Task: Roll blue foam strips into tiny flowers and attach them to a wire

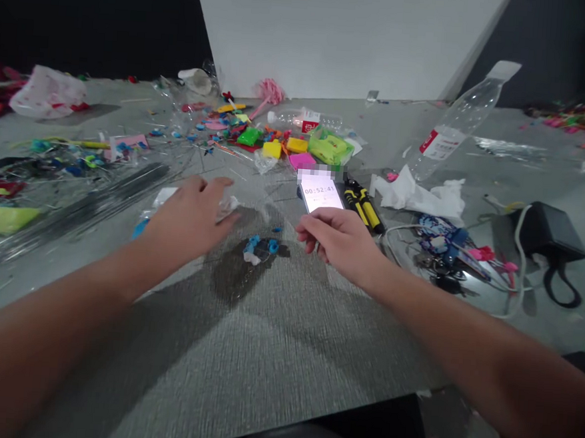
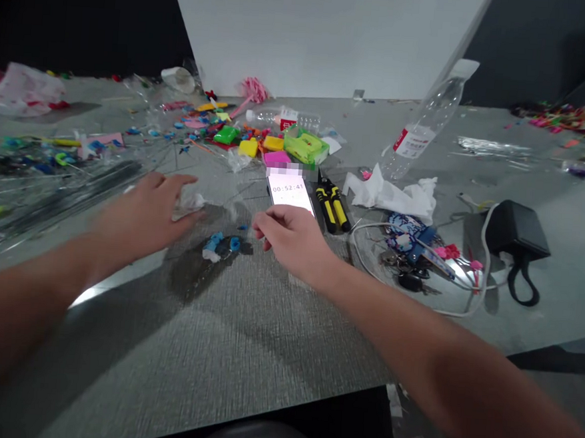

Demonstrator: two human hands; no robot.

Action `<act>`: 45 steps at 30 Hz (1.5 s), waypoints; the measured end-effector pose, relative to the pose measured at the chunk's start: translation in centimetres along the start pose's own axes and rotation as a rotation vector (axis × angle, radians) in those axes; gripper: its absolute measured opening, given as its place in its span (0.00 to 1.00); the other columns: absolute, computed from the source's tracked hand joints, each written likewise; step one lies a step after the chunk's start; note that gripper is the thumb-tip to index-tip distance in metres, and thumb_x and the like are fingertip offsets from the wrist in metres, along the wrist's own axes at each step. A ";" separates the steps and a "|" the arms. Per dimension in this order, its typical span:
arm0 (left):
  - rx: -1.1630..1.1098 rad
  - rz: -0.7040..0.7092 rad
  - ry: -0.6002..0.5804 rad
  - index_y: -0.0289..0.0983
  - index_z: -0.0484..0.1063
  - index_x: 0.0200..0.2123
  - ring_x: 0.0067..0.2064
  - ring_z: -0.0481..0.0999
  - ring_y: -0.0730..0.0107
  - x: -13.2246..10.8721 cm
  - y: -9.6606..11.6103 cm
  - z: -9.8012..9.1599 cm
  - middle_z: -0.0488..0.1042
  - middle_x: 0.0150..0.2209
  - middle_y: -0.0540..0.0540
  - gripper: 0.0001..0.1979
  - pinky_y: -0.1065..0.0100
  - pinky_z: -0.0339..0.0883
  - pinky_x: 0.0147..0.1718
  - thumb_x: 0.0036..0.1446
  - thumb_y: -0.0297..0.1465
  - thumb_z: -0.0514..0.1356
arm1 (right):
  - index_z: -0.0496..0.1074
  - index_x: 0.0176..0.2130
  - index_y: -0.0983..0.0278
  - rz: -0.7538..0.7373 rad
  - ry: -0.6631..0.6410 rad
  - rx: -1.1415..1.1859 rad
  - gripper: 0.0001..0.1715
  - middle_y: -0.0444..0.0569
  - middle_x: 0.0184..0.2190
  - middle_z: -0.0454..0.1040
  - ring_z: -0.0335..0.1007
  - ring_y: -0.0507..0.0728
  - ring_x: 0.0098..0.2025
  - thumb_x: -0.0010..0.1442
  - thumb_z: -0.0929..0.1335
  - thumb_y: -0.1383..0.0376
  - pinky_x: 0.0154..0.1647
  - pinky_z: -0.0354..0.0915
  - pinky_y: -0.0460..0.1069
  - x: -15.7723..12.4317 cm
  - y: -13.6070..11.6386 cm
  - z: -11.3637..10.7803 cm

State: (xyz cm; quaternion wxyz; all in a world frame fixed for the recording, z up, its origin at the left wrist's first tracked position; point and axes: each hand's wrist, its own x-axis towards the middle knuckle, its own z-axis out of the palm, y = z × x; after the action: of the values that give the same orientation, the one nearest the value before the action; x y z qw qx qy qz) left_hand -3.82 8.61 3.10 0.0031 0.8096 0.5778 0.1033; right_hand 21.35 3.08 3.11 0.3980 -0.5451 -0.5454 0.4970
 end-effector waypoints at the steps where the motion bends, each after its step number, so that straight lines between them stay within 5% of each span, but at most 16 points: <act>1: -0.030 0.039 -0.008 0.34 0.62 0.67 0.54 0.73 0.37 0.4 -0.4 0.4 0.71 0.55 0.29 0.32 0.45 0.67 0.52 0.65 0.45 0.56 | 0.75 0.27 0.65 -0.006 -0.004 -0.001 0.13 0.44 0.23 0.73 0.65 0.47 0.22 0.63 0.68 0.64 0.20 0.57 0.43 0.0 0.0 -0.1; 5: -0.142 0.111 -0.031 0.35 0.74 0.55 0.51 0.76 0.48 1.1 -1.0 1.0 0.77 0.49 0.35 0.20 0.51 0.67 0.54 0.66 0.39 0.56 | 0.75 0.28 0.65 -0.005 -0.043 -0.004 0.14 0.45 0.25 0.73 0.66 0.48 0.23 0.63 0.68 0.62 0.20 0.57 0.44 0.1 0.4 -0.1; 8: -0.314 0.071 0.023 0.38 0.68 0.59 0.43 0.78 0.59 0.6 0.4 0.3 0.79 0.45 0.40 0.23 0.60 0.73 0.43 0.67 0.44 0.55 | 0.75 0.31 0.64 -0.059 -0.066 -0.058 0.14 0.46 0.27 0.75 0.67 0.49 0.25 0.64 0.68 0.59 0.21 0.58 0.45 0.3 1.2 0.0; 9: -0.548 0.035 0.012 0.39 0.66 0.60 0.39 0.79 0.62 0.3 1.1 -0.1 0.79 0.43 0.42 0.25 0.62 0.73 0.39 0.65 0.44 0.59 | 0.75 0.32 0.64 -0.109 -0.059 -0.096 0.14 0.46 0.28 0.75 0.68 0.50 0.26 0.65 0.68 0.58 0.23 0.59 0.45 0.3 1.4 0.0; 12: -1.009 -0.038 -0.216 0.40 0.70 0.54 0.31 0.76 0.68 -1.0 3.2 -1.2 0.79 0.34 0.48 0.22 0.68 0.70 0.29 0.61 0.43 0.66 | 0.75 0.41 0.63 -0.284 -0.020 -0.195 0.13 0.47 0.33 0.76 0.71 0.52 0.33 0.68 0.67 0.56 0.27 0.63 0.46 -0.1 1.6 0.0; 17: -1.294 0.010 -0.395 0.39 0.76 0.50 0.31 0.72 0.72 -2.3 5.0 -2.1 0.77 0.35 0.48 0.15 0.70 0.68 0.30 0.64 0.39 0.65 | 0.71 0.53 0.62 -0.672 -0.055 -0.290 0.15 0.52 0.46 0.75 0.73 0.55 0.45 0.68 0.68 0.62 0.34 0.71 0.47 -1.2 0.7 -0.4; 21: -1.307 0.021 -0.431 0.40 0.78 0.49 0.33 0.71 0.72 -2.5 5.0 -2.4 0.76 0.35 0.48 0.13 0.70 0.69 0.31 0.64 0.38 0.65 | 0.73 0.51 0.60 -0.864 -0.052 -0.369 0.13 0.53 0.46 0.74 0.73 0.56 0.45 0.67 0.69 0.63 0.35 0.72 0.49 -1.2 0.4 -0.6; 26: -1.361 0.044 -0.464 0.44 0.76 0.51 0.41 0.76 0.67 -2.7 5.0 -2.1 0.78 0.44 0.46 0.14 0.66 0.73 0.38 0.63 0.39 0.65 | 0.75 0.46 0.59 -0.894 -0.015 -0.397 0.07 0.51 0.43 0.76 0.74 0.55 0.42 0.68 0.69 0.63 0.37 0.72 0.50 -0.7 0.8 -0.5; 30: -1.185 0.138 -0.421 0.42 0.74 0.45 0.38 0.73 0.69 -2.7 5.1 -1.5 0.76 0.39 0.49 0.10 0.69 0.69 0.34 0.63 0.39 0.64 | 0.75 0.41 0.59 -0.954 -0.055 -0.458 0.05 0.50 0.40 0.77 0.74 0.56 0.43 0.69 0.67 0.67 0.45 0.71 0.53 -1.0 0.7 -0.3; 33: -1.072 0.116 -0.355 0.42 0.73 0.45 0.33 0.72 0.70 -2.4 4.8 -1.2 0.75 0.36 0.50 0.11 0.68 0.68 0.32 0.63 0.40 0.63 | 0.70 0.39 0.60 -0.769 0.029 -0.382 0.06 0.47 0.36 0.74 0.71 0.55 0.38 0.71 0.65 0.64 0.40 0.68 0.51 -1.5 0.3 -0.5; 37: -0.947 0.012 -0.237 0.42 0.73 0.47 0.32 0.74 0.68 -1.4 3.3 -0.8 0.75 0.34 0.48 0.14 0.66 0.69 0.32 0.63 0.43 0.62 | 0.64 0.32 0.60 -0.486 0.236 -0.198 0.21 0.43 0.26 0.65 0.62 0.53 0.27 0.75 0.59 0.54 0.28 0.59 0.50 -1.6 -0.4 -1.2; 45: -0.452 -0.053 -0.037 0.40 0.75 0.44 0.38 0.79 0.59 0.7 0.1 0.0 0.80 0.40 0.43 0.14 0.59 0.70 0.39 0.60 0.42 0.63 | 0.77 0.38 0.60 -0.505 0.159 -0.408 0.08 0.46 0.32 0.78 0.74 0.55 0.33 0.66 0.71 0.59 0.36 0.67 0.51 0.1 0.9 -1.2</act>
State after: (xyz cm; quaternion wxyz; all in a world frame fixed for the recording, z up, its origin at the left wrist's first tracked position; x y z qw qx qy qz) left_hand -3.51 9.25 3.26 0.1975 0.7746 0.5610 0.2152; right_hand 22.64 3.27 2.47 0.4324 -0.4985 -0.7187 0.2191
